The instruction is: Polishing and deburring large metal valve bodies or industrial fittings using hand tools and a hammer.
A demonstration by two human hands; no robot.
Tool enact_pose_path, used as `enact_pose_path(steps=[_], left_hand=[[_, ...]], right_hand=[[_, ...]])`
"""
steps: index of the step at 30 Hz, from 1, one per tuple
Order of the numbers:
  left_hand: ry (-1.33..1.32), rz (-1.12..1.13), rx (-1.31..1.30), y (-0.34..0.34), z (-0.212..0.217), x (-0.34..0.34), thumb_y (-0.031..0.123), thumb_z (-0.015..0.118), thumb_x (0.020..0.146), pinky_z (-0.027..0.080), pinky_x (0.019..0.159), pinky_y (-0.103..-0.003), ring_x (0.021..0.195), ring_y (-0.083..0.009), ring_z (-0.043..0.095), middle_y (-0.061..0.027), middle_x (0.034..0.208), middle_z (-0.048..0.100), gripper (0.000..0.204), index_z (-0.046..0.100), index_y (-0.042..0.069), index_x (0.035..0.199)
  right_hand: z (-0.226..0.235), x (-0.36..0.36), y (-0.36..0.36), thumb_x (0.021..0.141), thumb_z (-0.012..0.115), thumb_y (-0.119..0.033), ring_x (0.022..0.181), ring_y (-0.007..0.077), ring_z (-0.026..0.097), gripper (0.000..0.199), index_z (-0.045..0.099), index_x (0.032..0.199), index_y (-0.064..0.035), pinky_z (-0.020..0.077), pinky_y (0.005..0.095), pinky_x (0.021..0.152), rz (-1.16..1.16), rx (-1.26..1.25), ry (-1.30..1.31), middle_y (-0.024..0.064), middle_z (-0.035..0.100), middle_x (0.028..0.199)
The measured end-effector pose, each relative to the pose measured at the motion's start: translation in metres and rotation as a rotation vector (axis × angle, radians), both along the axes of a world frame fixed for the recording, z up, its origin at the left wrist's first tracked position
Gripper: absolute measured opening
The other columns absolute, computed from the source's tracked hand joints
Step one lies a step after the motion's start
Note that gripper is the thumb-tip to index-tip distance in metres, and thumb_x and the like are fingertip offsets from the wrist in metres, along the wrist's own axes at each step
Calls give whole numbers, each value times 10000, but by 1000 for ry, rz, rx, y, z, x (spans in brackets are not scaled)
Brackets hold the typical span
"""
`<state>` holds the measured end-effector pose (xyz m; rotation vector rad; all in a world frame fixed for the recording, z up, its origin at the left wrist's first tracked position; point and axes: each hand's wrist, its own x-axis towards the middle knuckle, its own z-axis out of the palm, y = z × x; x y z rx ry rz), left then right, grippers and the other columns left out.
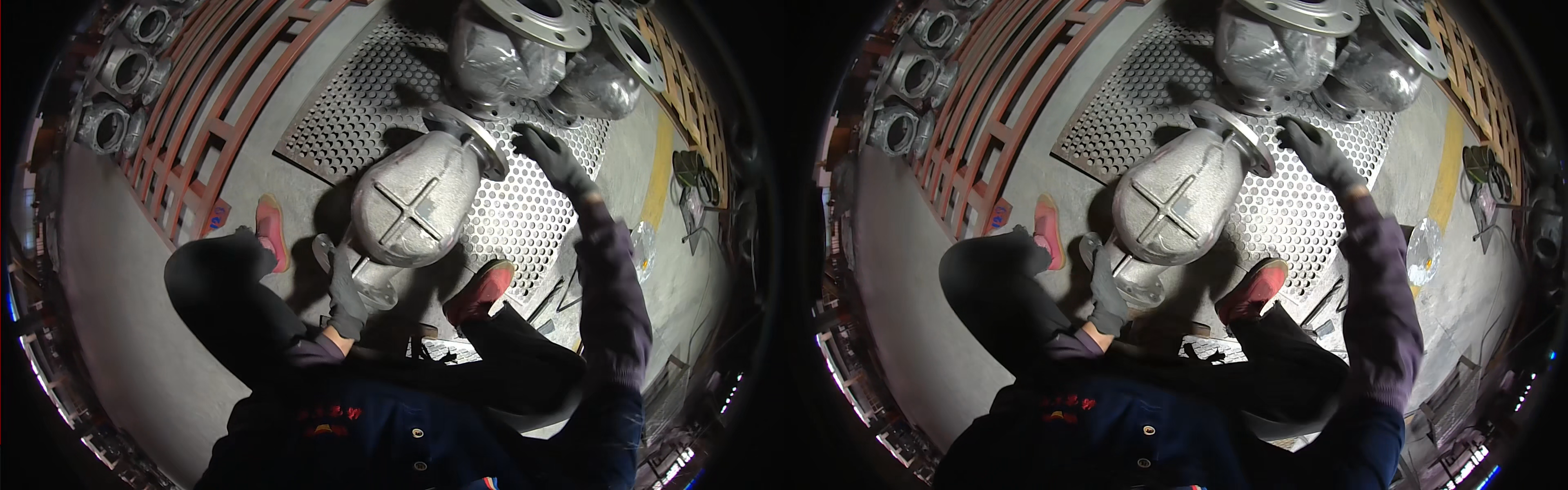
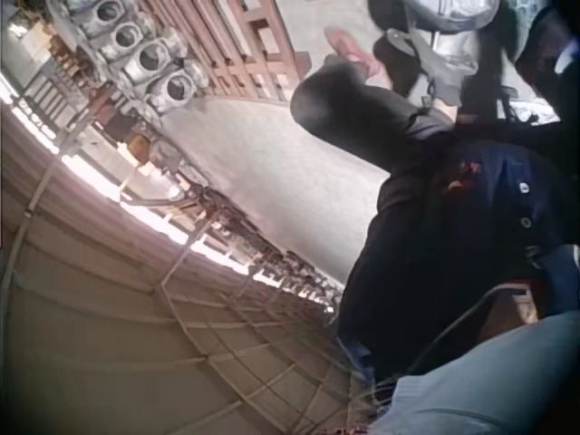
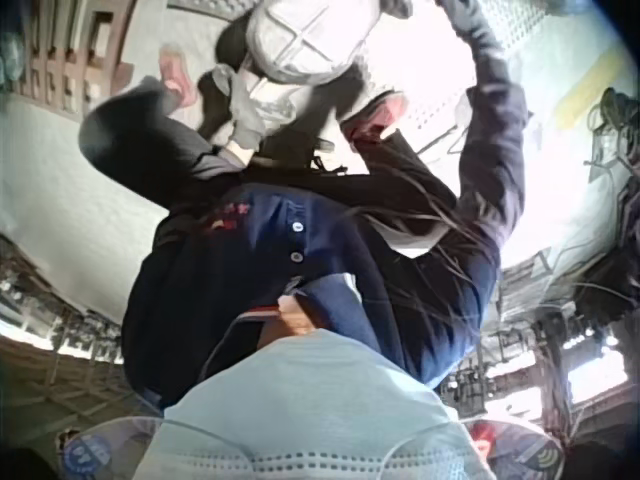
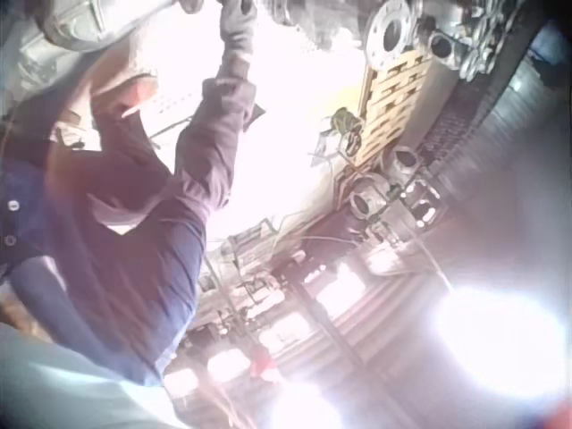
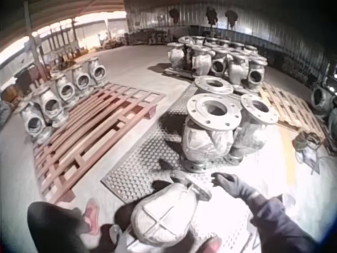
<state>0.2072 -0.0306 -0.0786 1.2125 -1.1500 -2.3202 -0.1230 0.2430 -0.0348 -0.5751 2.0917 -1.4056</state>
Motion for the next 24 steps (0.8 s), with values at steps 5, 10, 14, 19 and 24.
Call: enact_pose_path(steps=[5, 10, 14, 19, 24], left_hand=[[-329, -89, -275, 13, -23, 26, 248, 519, 946, 473, 789, -315, 976, -144, 557, -86, 1060, 600, 271, 594, 30, 1089], [-379, -284, -468, 5, 3, 16, 243, 564, 889, 448, 594, -366, 659, -145, 597, -95, 673, 581, 226, 593, 25, 834], [-489, -539, -470, -16, -11, 15, 305, 547, 900, 480, 661, -420, 715, -262, 628, -135, 746, 612, 280, 617, 34, 913], [-300, -488, -551, -28, -6, 25, 319, 587, 884, 413, 506, -374, 520, -139, 528, -49, 609, 542, 355, 587, -10, 749], [-362, -322, -665, -23, -22, 29, 384, 546, 903, 471, 646, -417, 750, -304, 622, -191, 847, 624, 455, 544, -21, 1111]], right_hand=[[-111, -45, -66, 901, 520, -174, 1009, 293, 608, 377, 541, 1265, -77, 470, 345, 872, -101, -25, -330, 176, 634, 1103], [-83, -34, -52, 892, 539, -173, 965, 225, 608, 335, 585, 1196, -41, 480, 338, 869, 206, 260, 253, 139, 640, 1106], [-71, -2, -19, 895, 544, -203, 949, 234, 614, 343, 575, 1196, -42, 481, 342, 850, 185, 278, 254, 130, 648, 1082], [-93, 55, 49, 927, 517, -195, 978, 192, 590, 338, 566, 1221, -35, 480, 333, 847, -39, 246, 260, 90, 641, 1118], [-105, 74, 57, 954, 499, -231, 1033, 172, 578, 410, 486, 1318, -42, 479, 315, 881, -26, 246, -21, 73, 585, 1214]])
